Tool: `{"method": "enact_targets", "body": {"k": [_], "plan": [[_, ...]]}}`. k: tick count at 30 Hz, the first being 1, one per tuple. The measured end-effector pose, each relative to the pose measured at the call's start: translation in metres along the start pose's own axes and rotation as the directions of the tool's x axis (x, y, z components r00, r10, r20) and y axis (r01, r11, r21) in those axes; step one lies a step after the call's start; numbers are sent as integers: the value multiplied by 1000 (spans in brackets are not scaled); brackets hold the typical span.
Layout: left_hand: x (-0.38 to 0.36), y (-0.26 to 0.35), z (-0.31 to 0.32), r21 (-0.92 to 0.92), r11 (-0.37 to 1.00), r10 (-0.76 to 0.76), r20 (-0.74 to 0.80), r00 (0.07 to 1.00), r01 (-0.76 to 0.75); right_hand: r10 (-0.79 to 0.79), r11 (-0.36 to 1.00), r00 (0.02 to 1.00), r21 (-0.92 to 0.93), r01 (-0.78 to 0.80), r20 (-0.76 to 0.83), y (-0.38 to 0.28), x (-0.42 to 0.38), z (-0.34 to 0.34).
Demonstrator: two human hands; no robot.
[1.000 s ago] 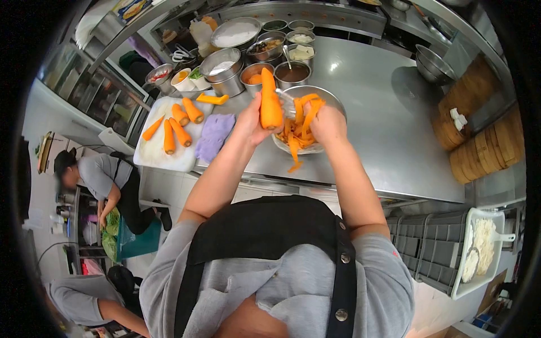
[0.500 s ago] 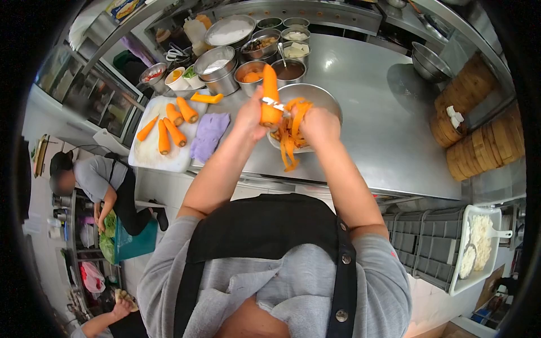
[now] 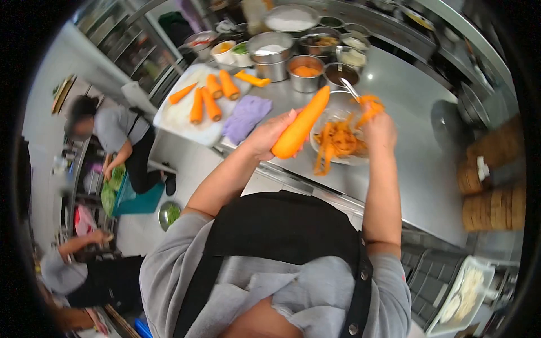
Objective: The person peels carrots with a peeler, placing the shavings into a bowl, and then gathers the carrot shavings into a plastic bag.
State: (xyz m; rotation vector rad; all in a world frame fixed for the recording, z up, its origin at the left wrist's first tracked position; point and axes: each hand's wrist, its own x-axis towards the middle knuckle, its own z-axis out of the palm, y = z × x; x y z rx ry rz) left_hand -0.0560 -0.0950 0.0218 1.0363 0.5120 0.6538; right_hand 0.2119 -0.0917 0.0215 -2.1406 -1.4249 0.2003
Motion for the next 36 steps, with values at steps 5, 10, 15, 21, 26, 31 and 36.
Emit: {"method": "enact_targets", "body": {"k": [5, 10, 15, 21, 26, 31, 36], "plan": [[-7, 12, -115, 493, 833, 504, -484, 715, -253, -166, 968, 983, -175, 178, 84, -8, -18, -9], [-37, 61, -241, 738, 653, 687, -672, 275, 171, -204, 921, 969, -309, 239, 141, -21, -27, -25], [-64, 88, -310, 496, 471, 595, -789, 152, 729, -225, 863, 956, -417, 286, 190, -38, -32, -44], [-64, 45, -433, 431, 335, 374, -877, 302, 838, -315, 735, 902, -525, 429, 296, -45, -35, -62], [-25, 73, -260, 761, 281, 811, -514, 279, 584, -271, 574, 903, -697, 429, 332, -49, -31, -59], [33, 45, -67, 897, 256, 631, 126, 765, -359, -272, 611, 905, -668, 425, 327, -64, -32, -66], [73, 1, 27, 773, 460, 517, 167, 839, -437, -257, 816, 924, -449, 364, 283, -72, -50, -91]]}}
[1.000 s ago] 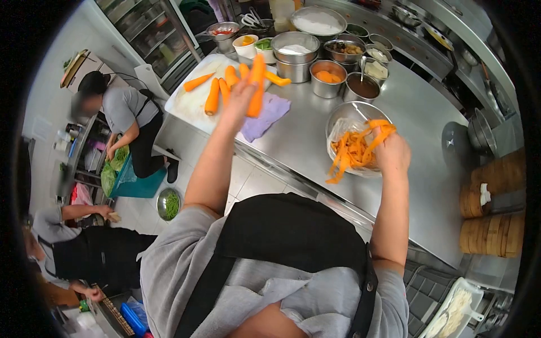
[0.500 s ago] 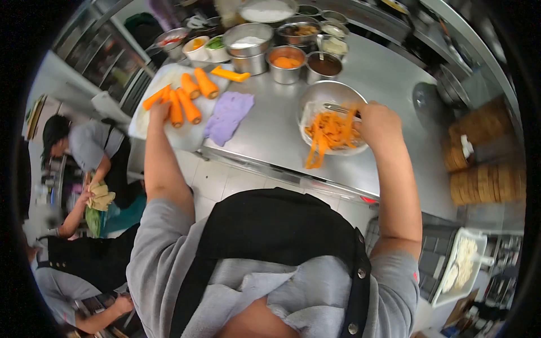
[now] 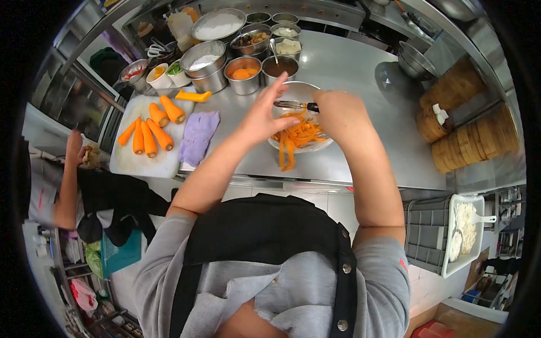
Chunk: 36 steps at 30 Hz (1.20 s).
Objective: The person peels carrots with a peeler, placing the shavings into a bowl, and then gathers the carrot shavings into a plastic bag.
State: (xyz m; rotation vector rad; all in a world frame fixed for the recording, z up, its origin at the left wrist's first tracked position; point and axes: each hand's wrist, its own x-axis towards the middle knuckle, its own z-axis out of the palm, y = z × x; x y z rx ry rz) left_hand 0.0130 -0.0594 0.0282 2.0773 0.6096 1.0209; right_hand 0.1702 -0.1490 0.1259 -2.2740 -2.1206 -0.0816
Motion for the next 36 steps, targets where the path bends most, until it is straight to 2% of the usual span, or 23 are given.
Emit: {"method": "enact_targets", "body": {"k": [2, 4, 5, 7, 8, 11, 13, 16, 17, 20, 22, 26, 29, 32, 36], "plan": [[5, -4, 14, -308, 946, -122, -37, 992, 104, 7, 982, 999, 188, 1, -46, 9, -11, 3], [5, -10, 23, -624, 765, -203, -1, 979, 158, 16, 919, 999, 395, 1, -41, 19, -16, 13], [4, -11, 28, -728, 674, -180, 3, 984, 126, 12, 863, 1000, 504, -1, -17, 24, -16, 23], [4, -11, 29, -770, 583, -237, 143, 961, 258, -4, 736, 1000, 677, -1, 5, 28, -19, 39], [4, -12, 29, -781, 532, -263, 215, 941, 327, -5, 718, 1000, 696, 2, 2, 30, -19, 47], [5, -14, 34, -775, 504, -383, 194, 903, 380, 0, 647, 1000, 763, -7, 9, 33, -19, 59], [4, -14, 35, -705, 569, -420, 192, 887, 422, 19, 573, 999, 818, -45, 42, 32, -21, 59], [1, -14, 35, -596, 669, -433, 173, 885, 443, 28, 176, 992, 976, -124, 121, 36, -19, 65], [0, -12, 36, -559, 702, -427, 166, 889, 442, 0, 107, 992, 986, -129, 130, 35, -19, 64], [-4, -1, 38, -729, 584, -366, 156, 917, 357, -77, -79, 985, 984, -158, 152, 31, -18, 65], [-1, 4, 34, -773, 527, -316, 207, 926, 352, -122, -169, 978, 968, -187, 167, 29, -15, 70], [-2, 3, 30, -822, 426, -266, 285, 921, 378, -112, -136, 976, 970, -200, 185, 20, -11, 77], [-3, 3, 24, -805, 426, -296, 307, 905, 413, -121, -70, 977, 981, -184, 174, 18, -9, 78], [-3, 3, 22, -725, 554, -364, 232, 902, 410, -120, -11, 979, 986, -168, 165, 21, -12, 83], [-1, 7, 19, -708, 538, -365, 293, 884, 457, -140, 12, 978, 988, -151, 152, 27, -16, 78]]}}
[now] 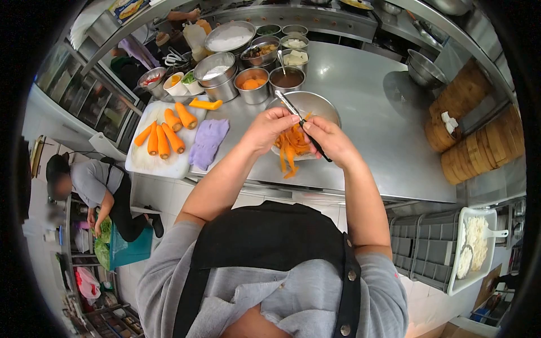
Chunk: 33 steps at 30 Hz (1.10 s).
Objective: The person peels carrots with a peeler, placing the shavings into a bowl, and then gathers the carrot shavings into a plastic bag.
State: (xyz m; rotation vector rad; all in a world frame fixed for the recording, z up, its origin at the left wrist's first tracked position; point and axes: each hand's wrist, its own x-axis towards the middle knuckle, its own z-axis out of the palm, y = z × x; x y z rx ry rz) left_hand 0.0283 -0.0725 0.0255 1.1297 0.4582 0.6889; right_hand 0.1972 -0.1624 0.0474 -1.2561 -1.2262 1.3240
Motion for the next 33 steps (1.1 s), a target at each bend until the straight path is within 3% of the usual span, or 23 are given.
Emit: {"method": "enact_targets", "body": {"k": [5, 11, 14, 15, 16, 17, 20, 21, 24, 27, 28, 30, 31, 33], "plan": [[13, -11, -7, -61, 996, -64, -57, 996, 61, 34, 998, 999, -43, -34, 20, 3, -8, -13], [24, -13, -12, -321, 947, -7, -71, 997, -16, 11, 1000, 998, -10, -12, -59, 6, -19, -22], [29, -16, -6, 53, 995, 101, -282, 954, -89, -17, 1000, 988, 7, 19, -152, -2, -27, -26], [30, -19, -6, 465, 855, 354, -199, 914, -230, -38, 999, 983, -5, 38, -178, -6, -29, -26], [30, -23, -5, 780, 538, 533, -21, 846, -320, -58, 998, 977, -15, 56, -206, -8, -30, -27], [28, -27, -4, 932, 110, 600, 215, 770, -345, -51, 998, 974, -44, 43, -222, -9, -29, -27], [17, -26, 11, 954, -176, 433, 295, 852, -241, -46, 994, 958, -113, 14, -284, -9, -27, -25], [15, -19, 13, 950, -201, 329, 295, 897, -239, -58, 992, 949, -127, 20, -309, -8, -24, -23], [13, -8, 24, 976, -133, 296, 206, 933, -173, -79, 982, 926, -191, 8, -370, -11, -20, -19], [15, -16, 14, 968, -19, 531, 223, 818, -251, -117, 951, 891, -308, -27, -438, -15, -16, -13], [13, -10, 11, 962, 50, 558, 195, 807, -268, -129, 935, 876, -351, -48, -464, -15, -17, -12], [6, 1, -4, 934, 199, 584, 130, 801, -297, -59, 960, 892, -269, -72, -449, -7, -22, -16], [0, 5, -15, 943, 268, 511, 37, 859, -200, -36, 969, 911, -238, -69, -412, 1, -24, -20], [-11, 0, -35, 814, 579, 405, -230, 885, -53, -9, 976, 951, -209, -58, -309, 10, -32, -25]]}}
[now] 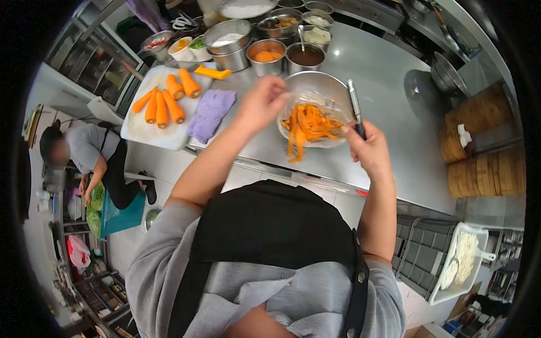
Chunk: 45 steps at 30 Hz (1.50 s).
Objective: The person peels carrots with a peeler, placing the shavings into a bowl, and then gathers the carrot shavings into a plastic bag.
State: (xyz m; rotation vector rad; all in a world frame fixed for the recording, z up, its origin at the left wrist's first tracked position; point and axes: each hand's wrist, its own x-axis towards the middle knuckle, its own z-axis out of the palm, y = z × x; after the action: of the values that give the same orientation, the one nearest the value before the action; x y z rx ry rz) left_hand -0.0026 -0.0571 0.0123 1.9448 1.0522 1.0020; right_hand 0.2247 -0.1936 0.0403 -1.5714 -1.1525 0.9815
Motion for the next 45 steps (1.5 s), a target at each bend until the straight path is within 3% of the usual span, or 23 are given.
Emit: {"method": "enact_targets", "body": {"k": [3, 6, 9, 13, 16, 20, 22, 26, 28, 32, 35, 38, 41, 45], "plan": [[-33, -27, -11, -254, 901, -341, 88, 936, 352, 62, 992, 987, 102, -78, 149, 18, -12, -2], [-78, -53, 21, -408, 782, -370, 302, 878, 470, 84, 969, 969, 210, -134, 232, 32, -20, -4], [-97, -49, 58, -589, 691, -271, 327, 905, 419, 94, 948, 957, 270, -171, 276, 44, -20, 0], [-90, -33, 62, -529, 649, -400, 374, 836, 547, 72, 953, 925, 247, -174, 373, 55, -16, 9], [-94, -39, 66, -525, 709, -330, 342, 880, 470, 86, 944, 923, 266, -195, 374, 53, -15, 7], [-90, -24, 66, -579, 598, -357, 427, 831, 554, 78, 944, 934, 274, -181, 348, 54, -15, 7], [-89, -18, 69, -575, 586, -366, 441, 820, 571, 70, 956, 970, 262, -131, 232, 59, -13, 8], [-81, -25, 87, -735, 497, -273, 373, 887, 462, 51, 987, 999, 154, -51, 10, 58, -3, 0], [-78, -26, 85, -757, 448, -295, 377, 878, 476, 44, 993, 999, 112, -43, -7, 60, 1, -6], [-67, -26, 66, -645, 504, -399, 416, 817, 575, 4, 983, 1000, 183, -5, 5, 67, 5, -2], [-68, -39, 64, -602, 536, -380, 453, 806, 591, 40, 986, 999, 159, -44, 29, 71, 8, 6], [-76, -46, 69, -806, 335, -439, 325, 838, 488, 9, 978, 992, 205, -35, 125, 73, 7, 12], [-87, -33, 65, -699, 550, -330, 321, 888, 457, 6, 973, 986, 225, -44, 165, 72, 4, 16], [-89, -23, 64, -417, 761, -414, 279, 867, 497, -4, 973, 979, 228, -43, 204, 76, 8, 21]]}}
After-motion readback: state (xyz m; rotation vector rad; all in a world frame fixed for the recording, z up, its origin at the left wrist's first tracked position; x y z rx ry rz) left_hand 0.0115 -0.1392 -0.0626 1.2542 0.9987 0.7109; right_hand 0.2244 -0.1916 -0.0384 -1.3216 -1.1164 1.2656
